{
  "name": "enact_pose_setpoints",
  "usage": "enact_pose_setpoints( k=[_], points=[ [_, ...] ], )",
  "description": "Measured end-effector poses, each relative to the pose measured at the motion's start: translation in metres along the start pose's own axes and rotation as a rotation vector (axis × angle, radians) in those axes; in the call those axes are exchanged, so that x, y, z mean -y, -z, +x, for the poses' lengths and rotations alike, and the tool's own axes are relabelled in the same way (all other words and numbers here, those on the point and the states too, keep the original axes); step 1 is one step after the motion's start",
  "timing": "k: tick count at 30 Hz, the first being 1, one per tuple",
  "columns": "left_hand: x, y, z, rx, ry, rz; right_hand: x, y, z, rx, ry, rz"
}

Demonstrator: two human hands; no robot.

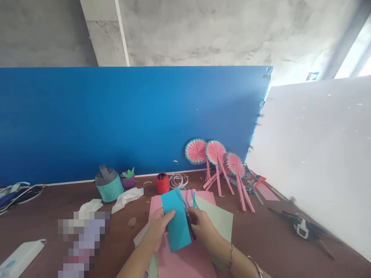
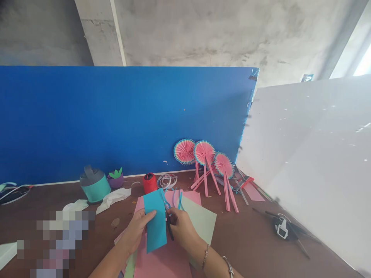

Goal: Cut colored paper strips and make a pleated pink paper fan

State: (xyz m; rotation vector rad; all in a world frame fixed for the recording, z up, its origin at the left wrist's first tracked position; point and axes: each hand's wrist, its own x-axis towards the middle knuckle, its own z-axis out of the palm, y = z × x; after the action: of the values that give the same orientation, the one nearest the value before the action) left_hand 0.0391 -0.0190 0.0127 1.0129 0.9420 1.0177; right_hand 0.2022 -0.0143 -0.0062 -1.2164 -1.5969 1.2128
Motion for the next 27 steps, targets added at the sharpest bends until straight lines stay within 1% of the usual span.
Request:
enact_pose_setpoints(
  k=[4, 12, 19, 24, 27],
  points=[
    [-0.002, -0.001, -0.001, 0.012, -0.004, 0.006, -0.003, -0.001, 0.001, -0.006, 0.002, -0.02],
    [-0.006, -0.003, -0.003, 0.026, -0.015, 0.001, -0.002, 0.001, 0.0, 0.005, -0.006, -0.032],
    [-0.006, -0.004, -0.004, 0.036, -0.021, -0.014, -0.009, 0.001, 0.003, -0.003, -0.006, -0.056],
    [-0.003, -0.004, -0.004, 0.004, 0.007, -0.001, -0.01, 0.001, 0.004, -0.013, -0.035, -0.075],
    [-0.004, 0.003, 0.001, -0.049, 0.032, 0.008, -0.001, 0.01, 0.004, -0.039, -0.056, -0.117]
  ],
)
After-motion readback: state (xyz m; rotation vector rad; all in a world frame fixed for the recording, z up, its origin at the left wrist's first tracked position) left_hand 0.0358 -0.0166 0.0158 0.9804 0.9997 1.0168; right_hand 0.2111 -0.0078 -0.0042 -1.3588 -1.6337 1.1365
